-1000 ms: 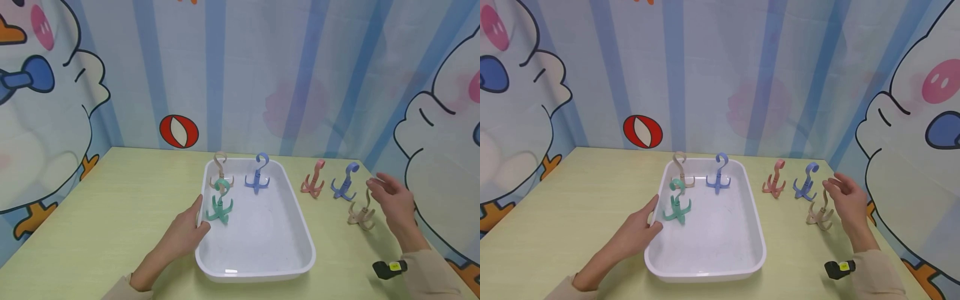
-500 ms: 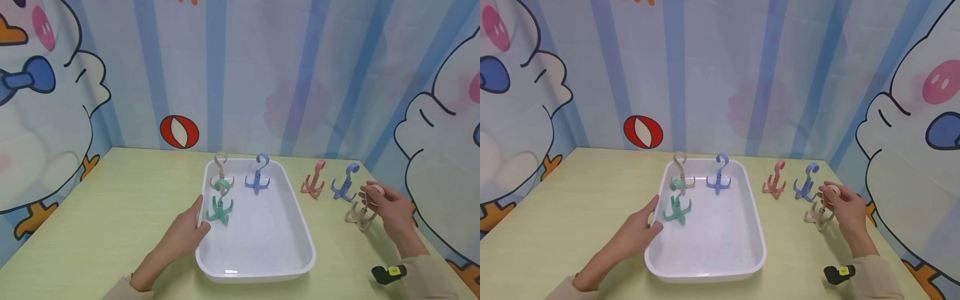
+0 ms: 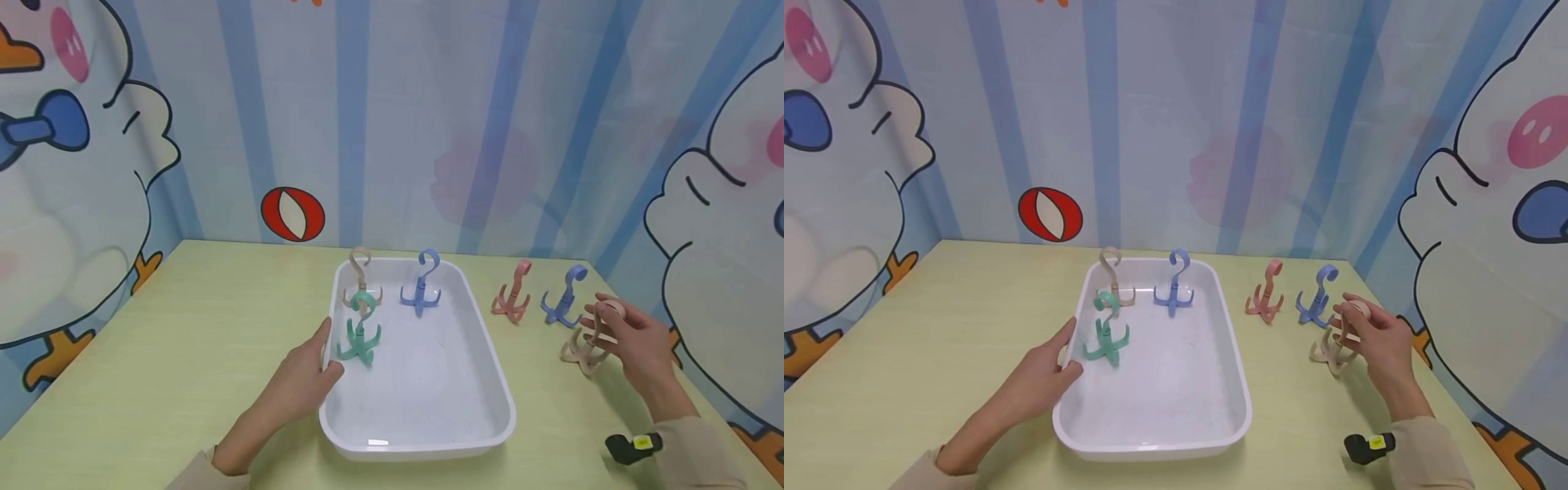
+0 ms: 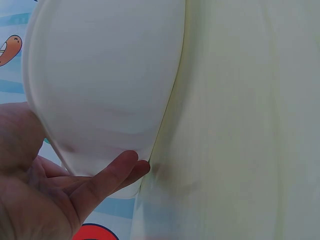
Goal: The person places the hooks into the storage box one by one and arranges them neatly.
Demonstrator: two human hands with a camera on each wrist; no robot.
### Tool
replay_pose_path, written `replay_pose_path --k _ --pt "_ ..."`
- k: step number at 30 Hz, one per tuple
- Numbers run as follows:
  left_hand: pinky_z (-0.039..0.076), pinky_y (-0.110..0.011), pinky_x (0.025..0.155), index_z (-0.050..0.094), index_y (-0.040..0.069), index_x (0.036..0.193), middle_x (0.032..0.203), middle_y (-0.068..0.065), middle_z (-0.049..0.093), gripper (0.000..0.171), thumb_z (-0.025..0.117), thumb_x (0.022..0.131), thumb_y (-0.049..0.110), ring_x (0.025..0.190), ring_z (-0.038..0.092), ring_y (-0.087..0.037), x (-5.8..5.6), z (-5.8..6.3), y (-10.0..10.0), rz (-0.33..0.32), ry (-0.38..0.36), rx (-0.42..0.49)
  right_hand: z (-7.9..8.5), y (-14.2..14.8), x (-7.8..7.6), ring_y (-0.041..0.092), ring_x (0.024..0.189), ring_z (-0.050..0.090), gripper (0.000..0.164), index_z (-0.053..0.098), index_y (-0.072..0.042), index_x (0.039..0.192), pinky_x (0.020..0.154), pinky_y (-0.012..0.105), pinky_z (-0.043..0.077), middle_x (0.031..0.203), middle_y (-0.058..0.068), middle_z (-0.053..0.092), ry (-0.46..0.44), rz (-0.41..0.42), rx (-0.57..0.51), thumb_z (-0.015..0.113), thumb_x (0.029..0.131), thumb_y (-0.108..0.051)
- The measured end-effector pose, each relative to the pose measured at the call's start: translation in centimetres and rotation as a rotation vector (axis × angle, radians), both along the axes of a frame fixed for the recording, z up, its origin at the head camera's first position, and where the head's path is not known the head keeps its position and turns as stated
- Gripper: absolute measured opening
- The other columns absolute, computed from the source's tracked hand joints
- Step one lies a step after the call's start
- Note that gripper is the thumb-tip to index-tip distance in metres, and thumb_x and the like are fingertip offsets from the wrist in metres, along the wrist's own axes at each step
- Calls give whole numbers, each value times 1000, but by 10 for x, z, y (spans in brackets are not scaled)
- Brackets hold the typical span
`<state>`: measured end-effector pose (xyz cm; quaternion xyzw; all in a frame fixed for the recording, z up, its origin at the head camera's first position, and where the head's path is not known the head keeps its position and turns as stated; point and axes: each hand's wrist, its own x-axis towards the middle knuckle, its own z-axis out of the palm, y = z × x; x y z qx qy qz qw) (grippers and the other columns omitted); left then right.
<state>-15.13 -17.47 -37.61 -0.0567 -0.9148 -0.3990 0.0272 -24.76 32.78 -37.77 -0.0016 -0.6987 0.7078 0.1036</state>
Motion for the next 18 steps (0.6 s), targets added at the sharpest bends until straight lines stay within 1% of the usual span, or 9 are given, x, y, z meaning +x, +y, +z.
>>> replay_pose_path --k 8,14,18 --pt "55 -31 59 23 -7 165 157 -33 48 81 56 93 13 81 67 -21 -1 -1 0 3 -11 2 3 -5 1 5 88 78 45 67 -17 142 71 24 63 102 -16 81 11 33 38 72 100 -32" --pt "55 -31 57 22 -6 165 156 -33 48 81 56 94 13 78 67 -20 -1 -1 0 5 -20 10 9 -9 1 8 88 79 41 69 -20 140 72 27 63 103 -15 81 16 74 38 70 101 -30" --pt "55 -30 57 22 -6 165 156 -33 48 81 56 94 13 79 67 -20 -2 -1 0 5 -16 6 14 -13 2 10 88 80 39 69 -20 139 72 27 63 104 -13 81 15 100 41 70 101 -30"
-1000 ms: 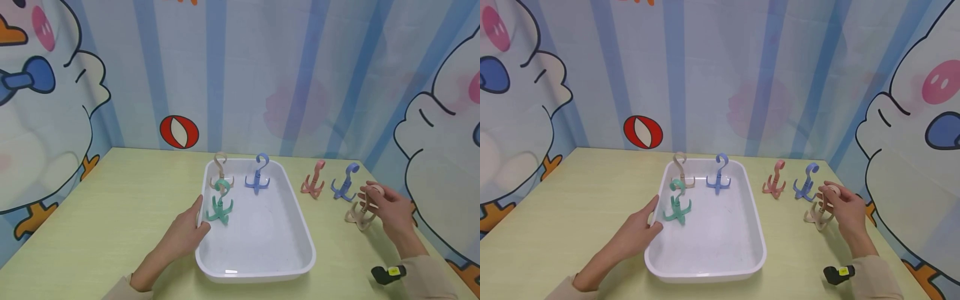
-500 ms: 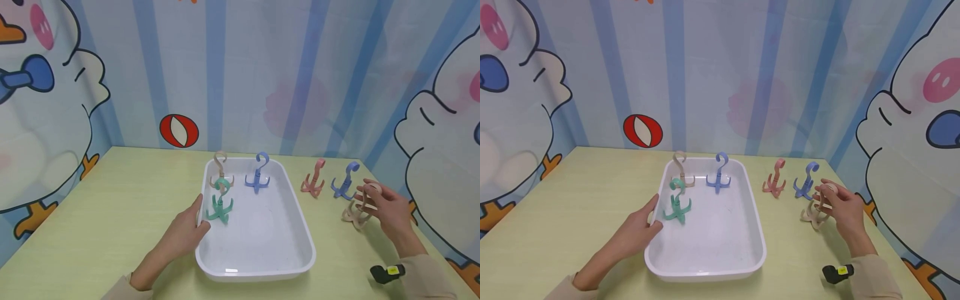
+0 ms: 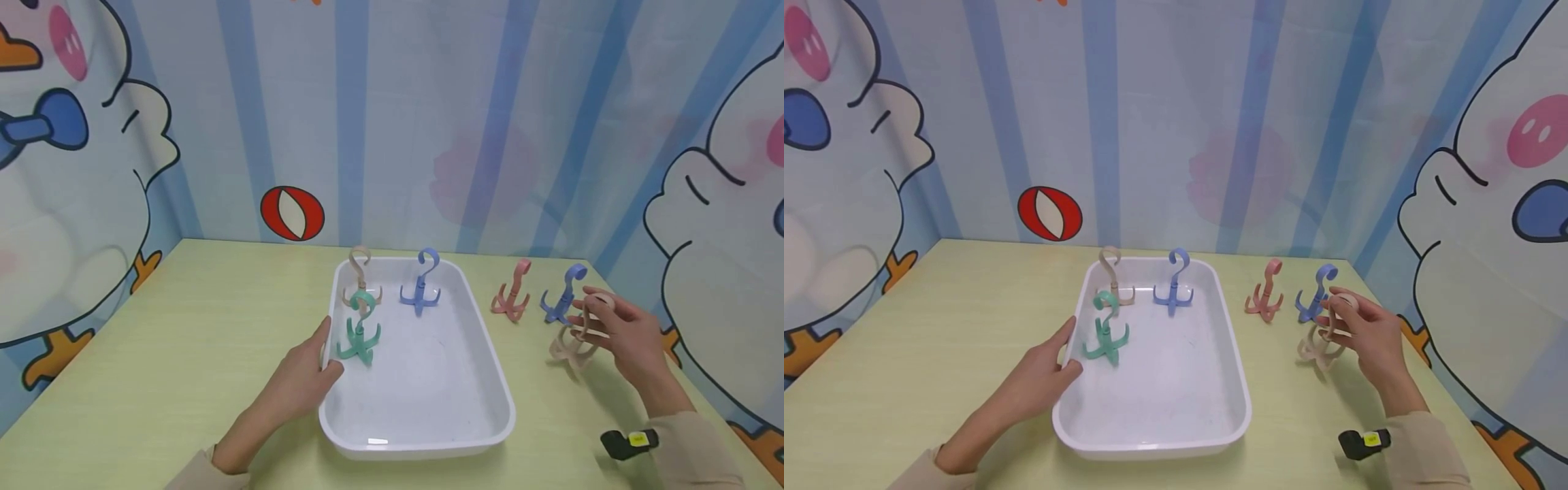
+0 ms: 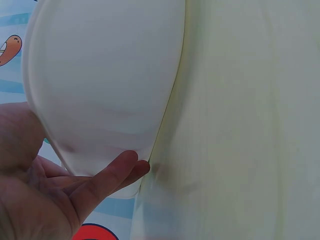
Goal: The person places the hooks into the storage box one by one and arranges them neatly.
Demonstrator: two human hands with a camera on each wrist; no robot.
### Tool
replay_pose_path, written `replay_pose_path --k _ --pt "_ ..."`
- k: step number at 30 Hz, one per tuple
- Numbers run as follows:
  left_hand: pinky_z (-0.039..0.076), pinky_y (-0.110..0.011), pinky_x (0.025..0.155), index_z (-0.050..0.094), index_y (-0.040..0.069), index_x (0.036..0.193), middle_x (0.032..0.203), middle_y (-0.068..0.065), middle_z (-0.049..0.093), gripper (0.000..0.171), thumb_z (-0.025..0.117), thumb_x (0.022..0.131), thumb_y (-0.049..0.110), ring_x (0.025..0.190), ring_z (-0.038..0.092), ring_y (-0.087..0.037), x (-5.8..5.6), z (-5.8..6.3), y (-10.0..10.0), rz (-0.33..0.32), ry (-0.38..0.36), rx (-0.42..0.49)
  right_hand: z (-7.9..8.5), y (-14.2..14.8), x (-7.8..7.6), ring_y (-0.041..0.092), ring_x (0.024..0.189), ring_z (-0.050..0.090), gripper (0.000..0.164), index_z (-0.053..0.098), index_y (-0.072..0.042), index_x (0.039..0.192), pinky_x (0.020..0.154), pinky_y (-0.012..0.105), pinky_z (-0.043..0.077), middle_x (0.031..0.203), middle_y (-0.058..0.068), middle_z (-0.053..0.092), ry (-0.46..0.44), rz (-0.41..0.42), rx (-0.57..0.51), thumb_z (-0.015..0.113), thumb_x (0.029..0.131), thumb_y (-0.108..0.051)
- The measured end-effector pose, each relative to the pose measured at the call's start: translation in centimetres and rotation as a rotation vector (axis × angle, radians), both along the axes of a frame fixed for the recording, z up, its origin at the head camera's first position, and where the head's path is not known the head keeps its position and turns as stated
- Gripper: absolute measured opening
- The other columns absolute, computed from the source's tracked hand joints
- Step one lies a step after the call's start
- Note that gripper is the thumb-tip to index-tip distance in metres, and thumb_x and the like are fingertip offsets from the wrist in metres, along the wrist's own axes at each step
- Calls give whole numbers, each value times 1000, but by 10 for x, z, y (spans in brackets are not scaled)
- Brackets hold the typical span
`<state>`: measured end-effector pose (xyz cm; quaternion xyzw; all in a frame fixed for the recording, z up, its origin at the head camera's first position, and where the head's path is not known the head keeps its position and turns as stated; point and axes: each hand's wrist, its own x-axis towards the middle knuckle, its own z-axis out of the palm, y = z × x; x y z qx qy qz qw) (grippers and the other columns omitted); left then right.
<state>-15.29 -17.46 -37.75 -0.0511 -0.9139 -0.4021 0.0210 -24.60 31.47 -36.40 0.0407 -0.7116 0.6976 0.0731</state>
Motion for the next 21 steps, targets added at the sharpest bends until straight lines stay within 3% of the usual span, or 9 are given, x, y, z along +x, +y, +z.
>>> replay_pose_path --k 11,21 --pt "54 -30 58 23 -7 165 156 -33 49 82 56 93 13 80 66 -20 0 1 0 3 4 -11 12 -14 2 11 85 80 38 70 -19 137 72 30 64 103 -11 81 7 25 -6 71 100 -30" --pt "52 -30 57 23 -7 165 157 -32 48 81 56 94 13 79 65 -19 0 1 0 1 -4 -8 13 -24 6 11 87 80 35 71 -18 135 73 31 64 104 -10 81 39 70 12 69 102 -30"
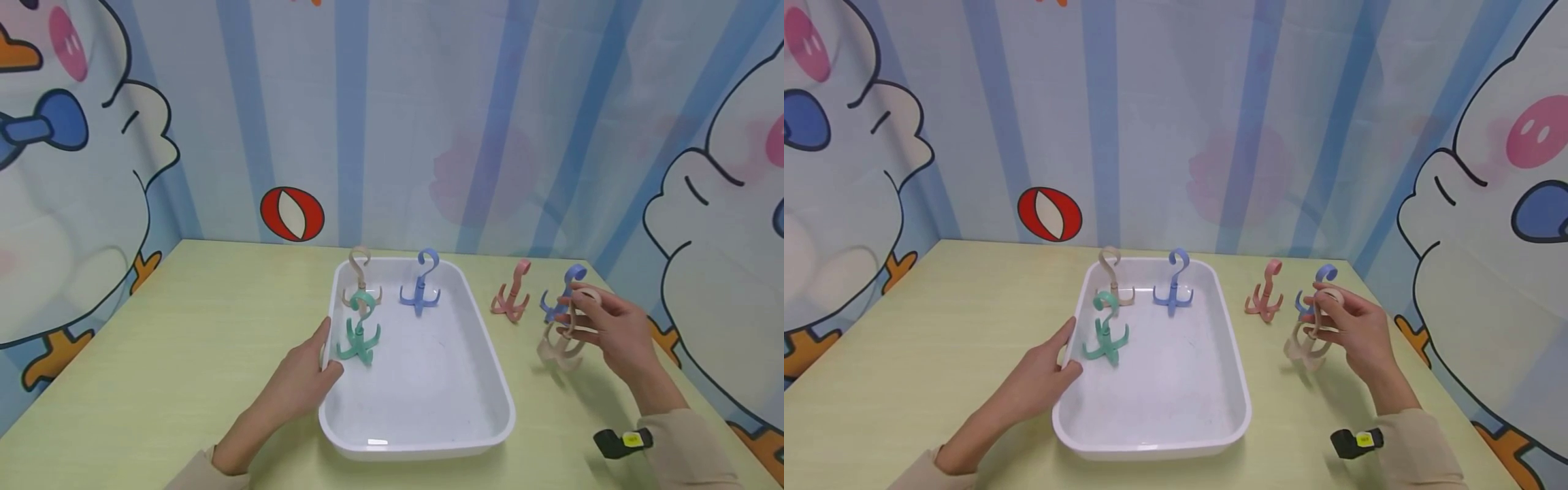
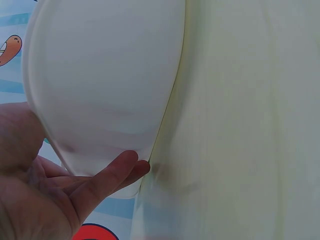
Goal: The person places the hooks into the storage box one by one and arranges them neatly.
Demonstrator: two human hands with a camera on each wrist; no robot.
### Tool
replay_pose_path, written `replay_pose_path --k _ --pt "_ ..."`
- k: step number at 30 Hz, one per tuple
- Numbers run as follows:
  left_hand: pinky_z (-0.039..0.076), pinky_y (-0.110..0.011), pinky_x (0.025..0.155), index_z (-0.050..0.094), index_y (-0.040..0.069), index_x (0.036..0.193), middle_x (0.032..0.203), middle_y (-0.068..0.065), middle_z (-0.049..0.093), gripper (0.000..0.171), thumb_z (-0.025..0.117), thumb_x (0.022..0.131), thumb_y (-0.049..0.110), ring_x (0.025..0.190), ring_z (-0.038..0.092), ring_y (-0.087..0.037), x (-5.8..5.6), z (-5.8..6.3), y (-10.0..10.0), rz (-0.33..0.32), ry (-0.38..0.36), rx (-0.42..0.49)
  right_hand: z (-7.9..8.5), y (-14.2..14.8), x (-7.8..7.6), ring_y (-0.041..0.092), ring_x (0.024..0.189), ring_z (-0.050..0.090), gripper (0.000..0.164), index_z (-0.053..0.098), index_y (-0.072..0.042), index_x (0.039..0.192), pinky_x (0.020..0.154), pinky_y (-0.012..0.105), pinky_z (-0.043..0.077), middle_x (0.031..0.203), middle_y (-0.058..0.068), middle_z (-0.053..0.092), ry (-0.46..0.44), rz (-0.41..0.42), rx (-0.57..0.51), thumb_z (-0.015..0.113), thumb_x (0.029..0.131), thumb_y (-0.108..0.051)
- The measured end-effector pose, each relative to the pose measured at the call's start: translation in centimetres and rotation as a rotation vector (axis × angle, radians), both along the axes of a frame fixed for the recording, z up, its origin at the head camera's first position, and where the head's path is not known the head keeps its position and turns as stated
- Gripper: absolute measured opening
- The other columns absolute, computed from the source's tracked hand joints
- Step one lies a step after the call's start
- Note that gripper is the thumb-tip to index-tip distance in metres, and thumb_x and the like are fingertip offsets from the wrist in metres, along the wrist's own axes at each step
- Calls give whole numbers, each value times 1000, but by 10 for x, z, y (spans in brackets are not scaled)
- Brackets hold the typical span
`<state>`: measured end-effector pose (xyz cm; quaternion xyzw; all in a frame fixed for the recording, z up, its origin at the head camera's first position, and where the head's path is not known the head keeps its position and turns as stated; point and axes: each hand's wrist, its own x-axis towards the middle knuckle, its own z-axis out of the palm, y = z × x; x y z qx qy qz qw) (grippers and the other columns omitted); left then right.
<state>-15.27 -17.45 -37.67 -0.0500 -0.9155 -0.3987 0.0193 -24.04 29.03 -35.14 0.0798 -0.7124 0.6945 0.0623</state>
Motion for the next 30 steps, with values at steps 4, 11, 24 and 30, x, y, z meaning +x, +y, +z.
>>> replay_pose_path --k 4,11,24,30 --pt "52 -30 57 23 -7 165 157 -33 48 81 56 94 13 80 65 -20 0 0 0 2 0 -2 1 -4 0 10 86 80 31 72 -20 131 72 31 64 103 -10 81 0 -10 -5 69 101 -30" --pt "52 -29 57 23 -7 165 158 -32 47 81 57 94 13 82 65 -21 0 0 0 5 -4 -5 6 -8 1 10 86 79 26 73 -24 128 72 31 64 103 -11 81 -9 8 -29 68 102 -27" --pt "53 -30 56 23 -7 165 157 -32 48 81 57 94 13 81 66 -20 0 -1 0 4 3 -4 17 -23 5 11 86 80 29 71 -21 129 73 31 64 102 -10 82 2 20 8 68 102 -29" --pt "54 -30 58 23 -7 165 157 -32 48 81 57 94 13 84 66 -21 1 0 0 6 5 -9 21 -29 7 12 87 80 27 72 -21 129 74 32 64 104 -8 82 21 58 13 67 103 -26"
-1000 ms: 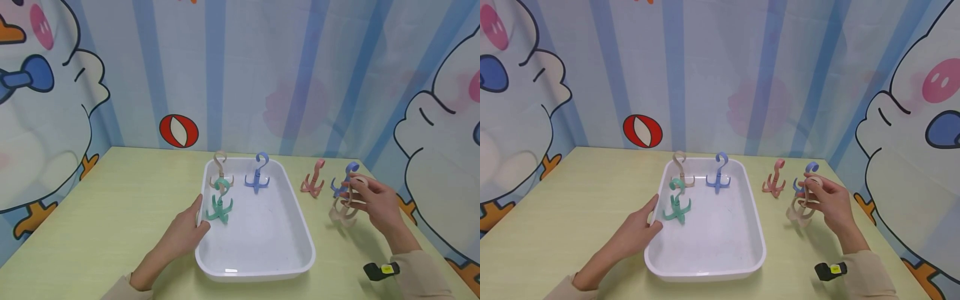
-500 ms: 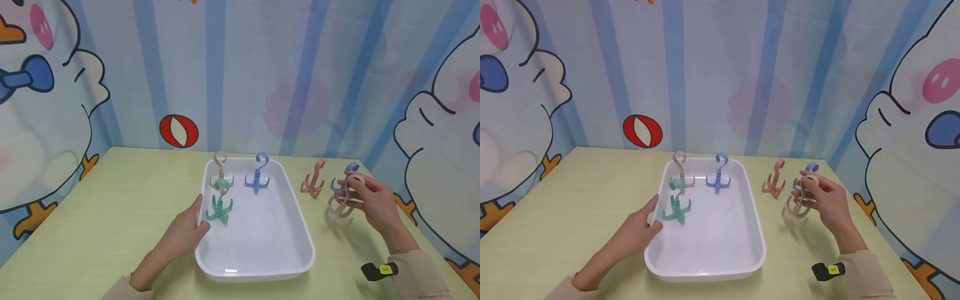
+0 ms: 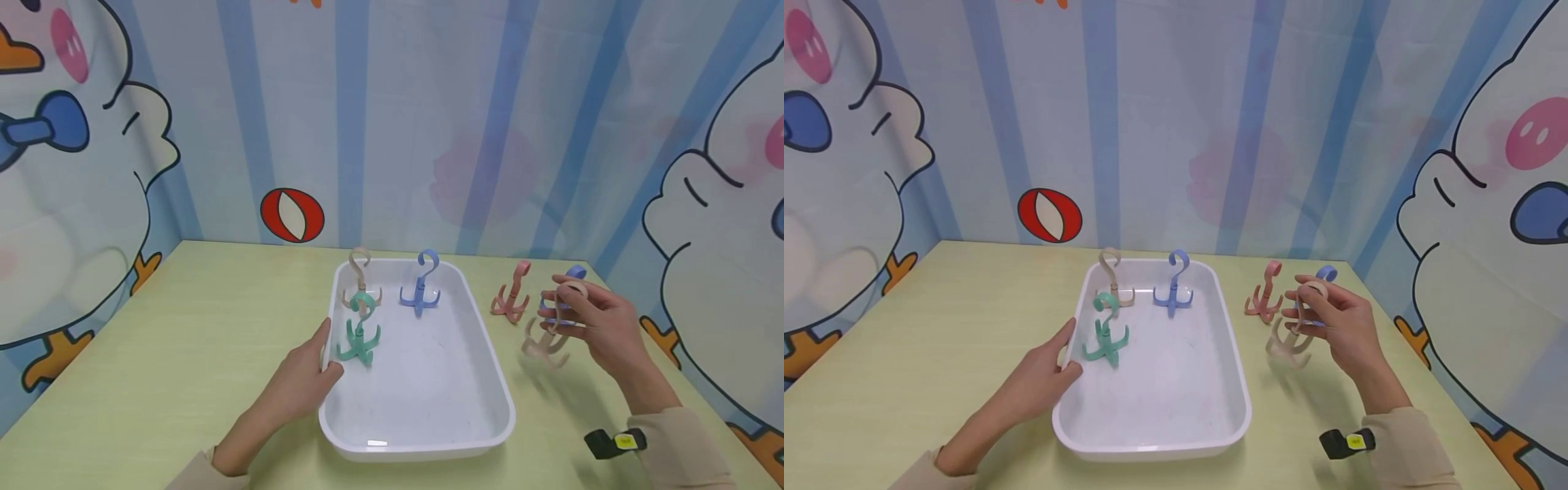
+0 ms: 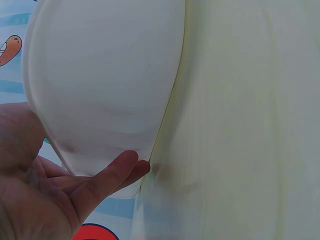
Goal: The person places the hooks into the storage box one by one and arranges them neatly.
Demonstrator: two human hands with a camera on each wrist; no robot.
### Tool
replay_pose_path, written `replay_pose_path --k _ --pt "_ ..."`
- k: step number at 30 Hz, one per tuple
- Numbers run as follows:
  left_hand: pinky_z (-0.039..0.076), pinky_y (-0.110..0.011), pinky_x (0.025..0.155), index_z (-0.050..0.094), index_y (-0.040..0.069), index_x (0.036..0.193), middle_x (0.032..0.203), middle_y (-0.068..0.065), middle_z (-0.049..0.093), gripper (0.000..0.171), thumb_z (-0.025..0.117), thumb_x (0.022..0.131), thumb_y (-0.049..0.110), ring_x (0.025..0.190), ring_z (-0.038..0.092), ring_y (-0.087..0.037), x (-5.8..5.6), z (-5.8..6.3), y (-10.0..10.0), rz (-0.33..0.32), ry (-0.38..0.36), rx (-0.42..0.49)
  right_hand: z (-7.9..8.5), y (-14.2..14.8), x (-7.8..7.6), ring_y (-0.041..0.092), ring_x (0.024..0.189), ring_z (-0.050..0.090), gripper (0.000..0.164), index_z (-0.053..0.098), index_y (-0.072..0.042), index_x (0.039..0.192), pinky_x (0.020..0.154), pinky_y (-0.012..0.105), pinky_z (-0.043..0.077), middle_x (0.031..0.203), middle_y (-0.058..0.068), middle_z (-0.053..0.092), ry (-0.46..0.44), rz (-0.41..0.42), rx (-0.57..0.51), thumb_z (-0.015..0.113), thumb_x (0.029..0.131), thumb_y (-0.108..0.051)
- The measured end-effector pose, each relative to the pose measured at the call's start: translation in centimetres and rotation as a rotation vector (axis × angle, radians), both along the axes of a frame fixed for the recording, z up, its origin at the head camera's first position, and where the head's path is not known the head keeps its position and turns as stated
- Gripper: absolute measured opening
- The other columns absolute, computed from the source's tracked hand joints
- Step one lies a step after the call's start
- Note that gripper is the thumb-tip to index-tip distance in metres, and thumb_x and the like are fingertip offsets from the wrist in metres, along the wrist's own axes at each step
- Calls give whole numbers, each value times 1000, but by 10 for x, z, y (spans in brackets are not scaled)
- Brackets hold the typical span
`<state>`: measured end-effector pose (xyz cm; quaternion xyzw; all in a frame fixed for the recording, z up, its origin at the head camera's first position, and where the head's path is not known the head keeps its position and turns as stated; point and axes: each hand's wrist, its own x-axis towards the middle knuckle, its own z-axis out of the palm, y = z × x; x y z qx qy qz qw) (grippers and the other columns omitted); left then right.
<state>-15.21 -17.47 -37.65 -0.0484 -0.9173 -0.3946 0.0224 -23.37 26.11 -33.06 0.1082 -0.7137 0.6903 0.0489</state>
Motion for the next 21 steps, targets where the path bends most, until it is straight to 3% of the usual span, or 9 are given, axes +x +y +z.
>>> replay_pose_path --k 21 --pt "55 -30 59 24 -8 164 158 -33 47 80 57 94 13 86 66 -23 0 1 1 -2 2 -5 8 -19 3 11 89 80 32 71 -17 133 75 33 64 105 -9 81 1 17 41 68 103 -28"
